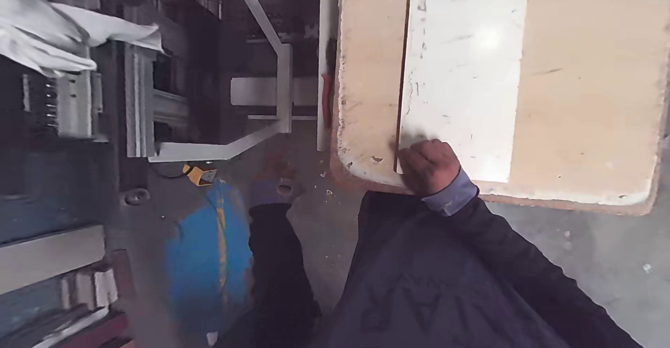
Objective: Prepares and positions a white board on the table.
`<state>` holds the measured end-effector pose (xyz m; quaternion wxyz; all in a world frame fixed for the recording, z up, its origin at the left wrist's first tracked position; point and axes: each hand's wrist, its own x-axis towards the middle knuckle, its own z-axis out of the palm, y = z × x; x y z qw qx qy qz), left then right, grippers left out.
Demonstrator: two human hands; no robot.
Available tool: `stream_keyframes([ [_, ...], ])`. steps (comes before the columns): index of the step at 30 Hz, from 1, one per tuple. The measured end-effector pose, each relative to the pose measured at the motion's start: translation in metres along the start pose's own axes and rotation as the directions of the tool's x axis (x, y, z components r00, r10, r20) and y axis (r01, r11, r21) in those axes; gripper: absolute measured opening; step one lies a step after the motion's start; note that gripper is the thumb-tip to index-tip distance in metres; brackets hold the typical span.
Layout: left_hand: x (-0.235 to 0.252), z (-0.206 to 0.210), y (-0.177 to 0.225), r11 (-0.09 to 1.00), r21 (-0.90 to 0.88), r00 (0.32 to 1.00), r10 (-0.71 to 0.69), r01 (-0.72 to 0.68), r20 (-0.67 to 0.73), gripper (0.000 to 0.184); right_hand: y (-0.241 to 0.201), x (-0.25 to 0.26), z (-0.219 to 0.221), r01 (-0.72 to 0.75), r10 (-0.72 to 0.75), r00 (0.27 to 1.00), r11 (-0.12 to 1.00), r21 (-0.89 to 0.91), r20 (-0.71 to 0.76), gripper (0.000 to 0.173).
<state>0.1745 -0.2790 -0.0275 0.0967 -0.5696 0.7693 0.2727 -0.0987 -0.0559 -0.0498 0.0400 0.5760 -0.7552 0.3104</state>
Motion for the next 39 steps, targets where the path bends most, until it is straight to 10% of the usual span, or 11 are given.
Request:
stream_keyframes([
  [5,0.0,-0.007,0.005,0.923,0.369,0.953,-0.205,0.111,0.224,0.068,0.002,0.0,-0.002,0.037,-0.037,0.999,0.999,0.01,0.027,0.019],
  [15,-0.004,-0.01,0.021,0.999,-0.036,0.993,0.019,-0.023,-0.118,0.051,0.012,0.005,-0.015,-0.076,0.07,0.997,0.928,0.366,0.03,0.02],
  [39,-0.01,-0.01,-0.002,0.976,-0.219,0.975,-0.045,-0.004,-0.22,0.033,-0.004,0.019,-0.009,0.033,-0.015,0.976,0.996,-0.078,0.217,0.011],
])
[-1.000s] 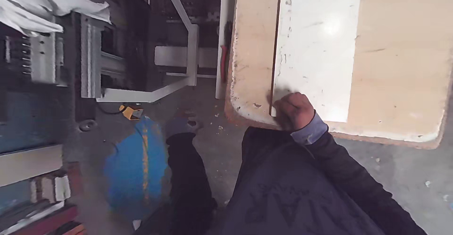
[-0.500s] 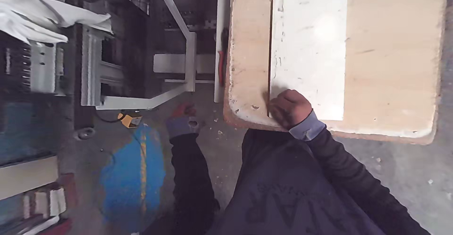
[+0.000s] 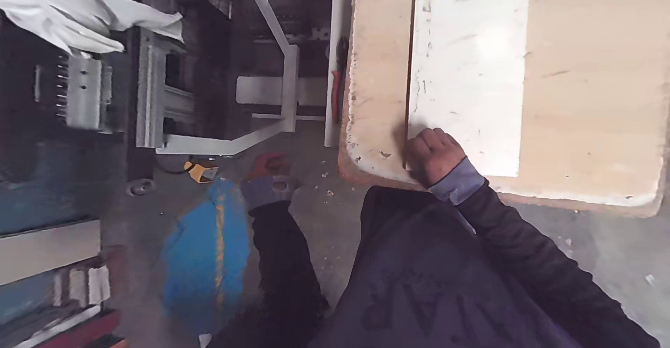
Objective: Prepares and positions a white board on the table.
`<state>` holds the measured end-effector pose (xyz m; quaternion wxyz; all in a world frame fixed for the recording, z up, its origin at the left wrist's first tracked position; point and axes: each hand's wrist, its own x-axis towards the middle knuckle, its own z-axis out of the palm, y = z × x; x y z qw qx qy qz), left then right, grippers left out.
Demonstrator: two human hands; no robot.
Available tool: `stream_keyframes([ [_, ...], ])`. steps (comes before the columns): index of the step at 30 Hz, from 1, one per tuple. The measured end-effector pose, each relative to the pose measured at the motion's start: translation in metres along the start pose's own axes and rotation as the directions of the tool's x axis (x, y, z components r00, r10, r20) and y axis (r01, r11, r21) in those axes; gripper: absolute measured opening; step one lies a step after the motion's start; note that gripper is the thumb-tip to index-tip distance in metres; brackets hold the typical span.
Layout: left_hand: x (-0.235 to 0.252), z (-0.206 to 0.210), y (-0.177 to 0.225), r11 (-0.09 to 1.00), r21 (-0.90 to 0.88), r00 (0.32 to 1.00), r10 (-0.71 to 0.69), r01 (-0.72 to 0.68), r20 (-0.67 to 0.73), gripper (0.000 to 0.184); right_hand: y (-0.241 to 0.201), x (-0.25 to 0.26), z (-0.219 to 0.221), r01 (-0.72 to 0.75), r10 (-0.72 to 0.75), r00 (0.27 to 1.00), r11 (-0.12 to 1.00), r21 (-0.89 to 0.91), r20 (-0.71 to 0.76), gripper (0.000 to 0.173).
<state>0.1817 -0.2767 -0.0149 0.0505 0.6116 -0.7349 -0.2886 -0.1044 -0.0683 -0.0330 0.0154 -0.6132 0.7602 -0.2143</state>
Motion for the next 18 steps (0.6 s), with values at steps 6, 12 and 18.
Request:
stream_keyframes([
  [6,-0.032,0.046,0.057,0.823,-0.211,0.835,0.547,-0.527,0.05,0.025,0.014,-0.033,-0.019,-0.189,0.27,0.946,0.909,0.372,-0.179,0.02],
  [12,-0.053,0.102,0.132,0.632,-0.158,0.618,0.775,-0.759,0.135,0.03,0.033,-0.069,-0.032,-0.324,0.441,0.86,0.86,0.393,-0.256,0.024],
  [18,-0.048,0.111,0.136,0.56,-0.121,0.55,0.828,-0.82,0.107,0.018,0.043,-0.09,-0.029,-0.386,0.557,0.772,0.793,0.47,-0.307,0.023],
])
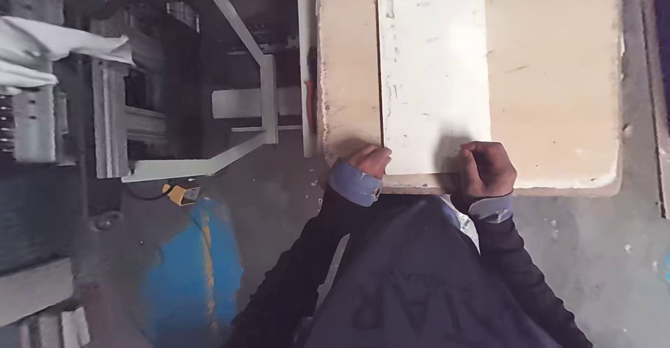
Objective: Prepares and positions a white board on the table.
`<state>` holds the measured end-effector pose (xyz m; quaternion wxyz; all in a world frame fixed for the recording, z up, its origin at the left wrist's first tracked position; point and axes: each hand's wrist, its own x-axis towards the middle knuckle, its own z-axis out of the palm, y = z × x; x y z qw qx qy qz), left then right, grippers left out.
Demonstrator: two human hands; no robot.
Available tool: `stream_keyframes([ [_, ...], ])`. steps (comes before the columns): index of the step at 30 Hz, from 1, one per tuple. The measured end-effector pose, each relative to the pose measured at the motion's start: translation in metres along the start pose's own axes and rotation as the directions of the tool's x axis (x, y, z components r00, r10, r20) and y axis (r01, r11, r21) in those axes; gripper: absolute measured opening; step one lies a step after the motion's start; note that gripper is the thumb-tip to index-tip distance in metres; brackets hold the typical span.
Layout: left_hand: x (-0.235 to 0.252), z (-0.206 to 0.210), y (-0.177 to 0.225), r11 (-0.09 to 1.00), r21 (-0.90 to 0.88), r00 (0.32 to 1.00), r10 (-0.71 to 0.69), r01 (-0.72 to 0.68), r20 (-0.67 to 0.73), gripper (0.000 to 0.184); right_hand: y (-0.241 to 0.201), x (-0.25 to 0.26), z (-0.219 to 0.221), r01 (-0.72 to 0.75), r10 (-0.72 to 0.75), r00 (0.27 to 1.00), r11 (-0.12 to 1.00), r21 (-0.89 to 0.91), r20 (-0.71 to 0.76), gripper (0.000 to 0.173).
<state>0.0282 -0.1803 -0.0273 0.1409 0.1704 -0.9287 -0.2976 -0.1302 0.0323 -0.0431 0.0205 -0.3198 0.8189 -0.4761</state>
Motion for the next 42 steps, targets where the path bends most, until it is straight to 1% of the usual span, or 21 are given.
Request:
stream_keyframes([
  [2,-0.001,-0.001,0.003,0.999,0.036,1.0,-0.006,0.005,0.01,0.018,0.003,0.001,0.003,0.023,-0.023,1.0,1.0,0.008,-0.008,0.022],
  [4,-0.003,0.002,0.004,0.998,0.06,1.0,-0.004,0.005,-0.012,0.018,0.003,0.002,0.007,0.04,-0.04,0.999,0.999,-0.006,-0.026,0.022],
  [6,-0.003,0.005,0.003,0.997,0.081,0.999,0.009,-0.005,-0.042,0.017,0.0,0.003,0.009,0.031,-0.032,0.999,0.999,-0.015,-0.037,0.021],
  [12,-0.005,0.007,0.0,0.981,0.172,0.994,0.1,-0.09,-0.052,0.015,0.0,0.002,0.011,0.019,-0.023,0.998,0.998,-0.066,-0.059,0.022],
  [15,-0.004,0.011,-0.002,0.979,0.187,0.993,0.091,-0.076,-0.073,0.013,0.002,0.003,0.011,0.02,-0.025,0.997,0.998,-0.064,-0.069,0.024],
  [17,-0.004,0.012,-0.001,0.984,0.171,0.996,0.063,-0.052,-0.059,0.012,0.003,0.003,0.011,0.023,-0.026,0.997,0.999,-0.038,-0.075,0.024],
  [19,-0.003,0.006,-0.003,0.997,0.072,1.0,0.022,-0.022,-0.002,0.016,0.002,0.002,0.011,0.019,-0.02,0.997,1.0,-0.012,-0.078,0.022],
  [21,-0.001,-0.001,-0.008,1.0,-0.025,0.997,-0.008,0.01,0.078,0.03,0.002,0.002,0.011,0.01,-0.01,0.997,1.0,0.005,-0.078,0.021],
  [22,0.001,-0.003,-0.009,0.999,-0.051,0.995,0.0,0.005,0.096,0.033,0.002,0.002,0.011,0.009,-0.008,0.997,1.0,0.015,-0.076,0.021],
  [25,0.004,-0.007,-0.005,0.998,0.001,0.995,0.055,-0.056,0.087,0.017,0.002,0.002,0.011,0.01,-0.008,0.998,1.0,0.018,-0.068,0.02],
  [26,0.005,-0.007,-0.003,0.998,0.025,0.995,0.061,-0.063,0.081,0.015,0.002,0.001,0.011,0.013,-0.012,0.998,1.0,0.017,-0.066,0.019],
  [28,0.008,-0.009,0.003,0.997,0.065,0.995,0.042,-0.048,0.092,0.013,0.002,0.001,0.011,0.017,-0.016,0.998,1.0,0.011,-0.065,0.02],
  [31,0.015,-0.011,0.018,0.993,0.114,0.992,-0.033,0.018,0.126,0.013,0.001,0.001,0.011,0.021,-0.02,0.997,1.0,0.006,-0.073,0.02],
  [34,0.012,-0.001,0.013,0.978,0.209,0.993,-0.037,0.013,0.113,0.011,0.002,0.001,0.012,0.02,-0.02,0.997,1.0,0.003,-0.073,0.02],
  [36,0.011,-0.001,0.014,0.967,0.251,0.986,-0.078,0.04,0.144,0.012,0.002,0.001,0.012,0.021,-0.02,0.997,1.0,0.007,-0.072,0.02],
  [38,0.011,-0.002,0.017,0.966,0.251,0.981,-0.102,0.059,0.163,0.011,0.003,0.002,0.011,0.027,-0.028,0.997,1.0,-0.009,-0.07,0.021],
  [42,0.007,-0.005,0.019,0.979,0.178,0.978,-0.127,0.097,0.167,0.009,0.001,0.003,0.01,0.015,-0.018,0.998,0.999,-0.041,-0.063,0.021],
])
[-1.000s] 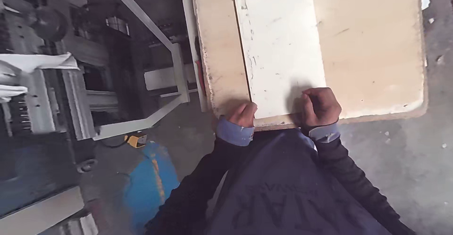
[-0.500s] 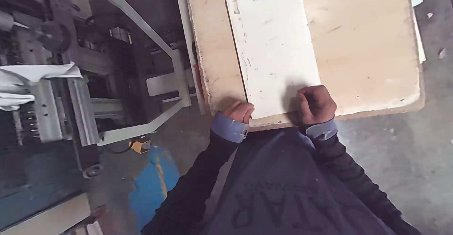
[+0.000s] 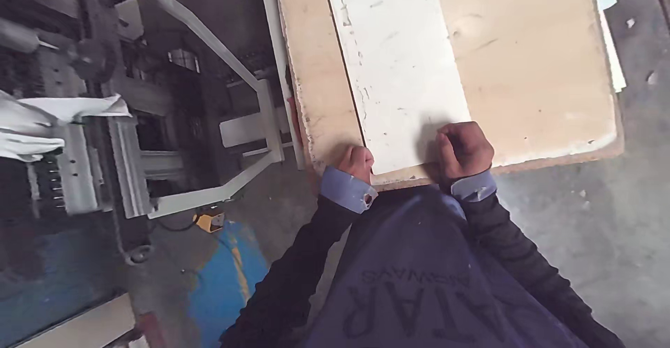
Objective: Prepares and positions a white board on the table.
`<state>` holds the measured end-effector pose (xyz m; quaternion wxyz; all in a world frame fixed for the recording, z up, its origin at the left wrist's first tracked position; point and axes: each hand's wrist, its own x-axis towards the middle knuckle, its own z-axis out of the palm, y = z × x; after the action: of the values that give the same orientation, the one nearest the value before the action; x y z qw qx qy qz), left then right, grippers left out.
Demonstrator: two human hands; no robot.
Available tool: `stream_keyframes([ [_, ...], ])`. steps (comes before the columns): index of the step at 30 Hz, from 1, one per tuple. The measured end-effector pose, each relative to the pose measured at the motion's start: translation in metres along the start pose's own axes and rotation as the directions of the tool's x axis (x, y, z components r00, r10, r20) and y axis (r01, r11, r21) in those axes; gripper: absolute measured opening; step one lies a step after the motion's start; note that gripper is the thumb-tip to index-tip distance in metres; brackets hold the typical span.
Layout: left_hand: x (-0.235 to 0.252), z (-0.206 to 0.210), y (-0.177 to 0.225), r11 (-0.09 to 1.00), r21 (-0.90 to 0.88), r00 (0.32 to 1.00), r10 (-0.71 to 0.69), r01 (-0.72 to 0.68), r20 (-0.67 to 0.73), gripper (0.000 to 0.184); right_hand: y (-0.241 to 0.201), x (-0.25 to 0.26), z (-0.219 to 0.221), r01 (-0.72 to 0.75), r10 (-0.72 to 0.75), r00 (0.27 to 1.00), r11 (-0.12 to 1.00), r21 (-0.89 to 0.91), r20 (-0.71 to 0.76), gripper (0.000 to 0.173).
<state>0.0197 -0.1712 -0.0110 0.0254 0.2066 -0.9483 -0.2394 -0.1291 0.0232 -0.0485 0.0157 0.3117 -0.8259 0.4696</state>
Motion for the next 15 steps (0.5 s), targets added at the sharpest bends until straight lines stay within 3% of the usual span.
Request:
stream_keyframes([
  [6,-0.019,-0.016,-0.011,0.982,-0.141,0.989,-0.11,0.124,0.098,0.021,0.0,0.001,0.0,0.01,-0.01,1.0,1.0,-0.001,0.006,0.022],
  [9,-0.041,-0.032,-0.043,0.927,-0.263,0.962,-0.272,0.268,0.021,0.037,0.001,0.001,-0.003,-0.006,0.005,1.0,0.999,0.043,0.019,0.022],
  [10,-0.046,-0.043,-0.056,0.906,-0.236,0.931,-0.365,0.35,-0.022,0.041,0.0,0.001,-0.004,-0.02,0.018,0.999,0.998,0.067,0.029,0.022],
  [13,-0.06,-0.07,-0.108,0.788,0.076,0.791,-0.605,0.611,-0.095,0.04,-0.01,0.001,-0.006,-0.087,0.065,0.989,0.983,0.164,0.133,0.019],
  [15,-0.063,-0.067,-0.141,0.646,0.282,0.689,-0.721,0.709,-0.08,0.044,-0.035,0.001,-0.004,-0.136,0.039,0.929,0.961,0.24,0.368,0.019],
])
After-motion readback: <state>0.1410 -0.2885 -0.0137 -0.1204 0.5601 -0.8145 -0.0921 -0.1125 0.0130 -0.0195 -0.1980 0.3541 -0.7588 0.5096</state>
